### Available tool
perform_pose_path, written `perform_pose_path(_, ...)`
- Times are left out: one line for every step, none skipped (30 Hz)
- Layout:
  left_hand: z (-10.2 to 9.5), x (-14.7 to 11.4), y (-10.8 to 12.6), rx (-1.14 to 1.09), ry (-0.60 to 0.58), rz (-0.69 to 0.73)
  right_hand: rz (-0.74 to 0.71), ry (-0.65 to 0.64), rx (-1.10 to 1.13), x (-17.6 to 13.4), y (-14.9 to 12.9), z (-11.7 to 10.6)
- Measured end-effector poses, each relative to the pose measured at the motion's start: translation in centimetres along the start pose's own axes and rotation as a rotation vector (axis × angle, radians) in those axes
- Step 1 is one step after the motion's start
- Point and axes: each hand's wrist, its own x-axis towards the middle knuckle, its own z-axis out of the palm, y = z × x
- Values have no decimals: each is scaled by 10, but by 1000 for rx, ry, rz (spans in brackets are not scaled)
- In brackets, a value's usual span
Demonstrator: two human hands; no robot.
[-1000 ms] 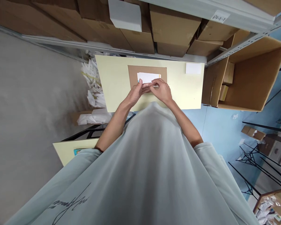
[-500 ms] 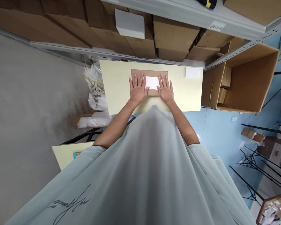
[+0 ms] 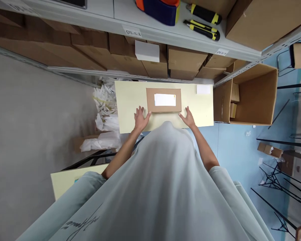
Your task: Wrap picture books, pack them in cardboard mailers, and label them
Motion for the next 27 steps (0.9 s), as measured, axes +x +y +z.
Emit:
perform_pose_path(4,-2,1,-27,-28,-5,10,-24,17,-4,-1,6)
perform_pose_path(7,-3,3,-46,-39,-1,7,-33,22,-6,-4,12)
perform_pose_path(9,-5,7,-60,-30,2,-9,-21,23,-8,-8,17)
perform_pose_path(9,-6,10,-72,-5,2,-40,8,20,-9,-12,19)
perform_pose_path(7,-7,14,-82,33,6,-75,51,16,-9,-16,18)
perform_pose_path(2,-9,18,-88,72,19,-109,103,14,-10,-20,14)
perform_pose_path(-4,-10,22,-91,102,46,-138,156,13,-11,-24,8)
perform_pose_path(-11,-12,25,-89,123,84,-158,201,11,-12,-29,1)
perform_pose_path(-19,-13,28,-87,136,123,-166,238,7,-14,-33,-7)
perform_pose_path(-26,-15,31,-86,143,154,-163,270,2,-17,-37,-15)
perform_pose_path(-31,-16,35,-88,146,173,-151,299,-3,-20,-41,-22)
perform_pose_path(-36,-18,38,-89,145,179,-136,321,-6,-24,-45,-28)
perform_pose_path(-39,-19,41,-90,140,180,-119,341,-5,-29,-48,-32)
perform_pose_path(-40,-21,43,-89,131,176,-101,357,0,-35,-51,-35)
perform_pose_path(-40,-23,45,-86,116,170,-84,370,7,-41,-52,-36)
perform_pose_path(-39,-25,46,-82,97,166,-68,380,16,-47,-51,-35)
perform_pose_path(-36,-27,47,-78,74,162,-57,387,27,-54,-49,-34)
perform_pose_path(-32,-29,47,-76,49,159,-46,392,39,-60,-46,-31)
perform_pose_path(-28,-31,46,-76,21,157,-29,395,51,-67,-42,-29)
perform_pose_path(-23,-32,45,-77,-8,151,-3,396,59,-73,-37,-26)
perform_pose_path(-19,-33,44,-79,-34,141,31,393,66,-79,-31,-23)
perform_pose_path(-14,-33,43,-81,-54,127,69,386,71,-85,-26,-20)
perform_pose_path(-11,-33,43,-81,-66,113,107,376,76,-90,-21,-18)
perform_pose_path(-7,-32,42,-76,-71,104,136,364,81,-94,-17,-16)
perform_pose_path(-5,-30,42,-69,-69,101,152,350,87,-97,-13,-15)
perform_pose_path(-3,-27,42,-63,-64,105,158,339,90,-99,-11,-15)
perform_pose_path(-1,-24,42,-62,-60,113,160,329,90,-100,-9,-16)
